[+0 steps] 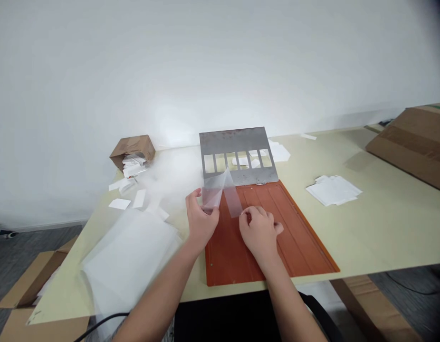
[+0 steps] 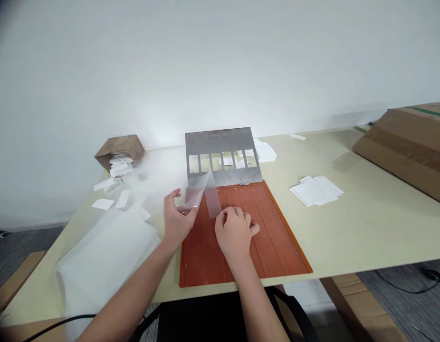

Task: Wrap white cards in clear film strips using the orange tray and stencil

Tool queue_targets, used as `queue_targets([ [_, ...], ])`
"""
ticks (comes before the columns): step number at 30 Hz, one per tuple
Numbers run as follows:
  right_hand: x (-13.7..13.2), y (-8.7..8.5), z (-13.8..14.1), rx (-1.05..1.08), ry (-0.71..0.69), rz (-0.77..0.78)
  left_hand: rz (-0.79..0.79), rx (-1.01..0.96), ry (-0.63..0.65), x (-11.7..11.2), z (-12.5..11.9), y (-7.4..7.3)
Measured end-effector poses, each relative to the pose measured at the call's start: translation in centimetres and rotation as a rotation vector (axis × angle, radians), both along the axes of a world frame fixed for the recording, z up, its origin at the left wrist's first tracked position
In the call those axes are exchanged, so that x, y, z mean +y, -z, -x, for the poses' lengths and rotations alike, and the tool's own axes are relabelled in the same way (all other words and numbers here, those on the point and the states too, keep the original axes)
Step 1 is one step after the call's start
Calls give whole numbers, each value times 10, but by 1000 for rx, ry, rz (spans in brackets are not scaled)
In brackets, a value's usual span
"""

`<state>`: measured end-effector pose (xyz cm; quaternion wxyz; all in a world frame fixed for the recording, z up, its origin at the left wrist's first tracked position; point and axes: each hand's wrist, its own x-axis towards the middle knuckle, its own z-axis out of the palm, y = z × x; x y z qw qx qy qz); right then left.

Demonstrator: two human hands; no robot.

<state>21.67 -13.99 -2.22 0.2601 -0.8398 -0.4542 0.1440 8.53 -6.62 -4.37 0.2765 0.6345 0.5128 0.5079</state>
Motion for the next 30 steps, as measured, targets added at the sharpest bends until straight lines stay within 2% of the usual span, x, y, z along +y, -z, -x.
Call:
queue_targets([
  [8,-7,5,1,21,37,-28,39,-18,12,-5,-3,-7],
  [17,-13,9,-1,9,96,-36,72,6,8,-4,-1,-4],
  [30,-26,15,-13,13,122,-91,147,-38,7,-4,-1,-8],
])
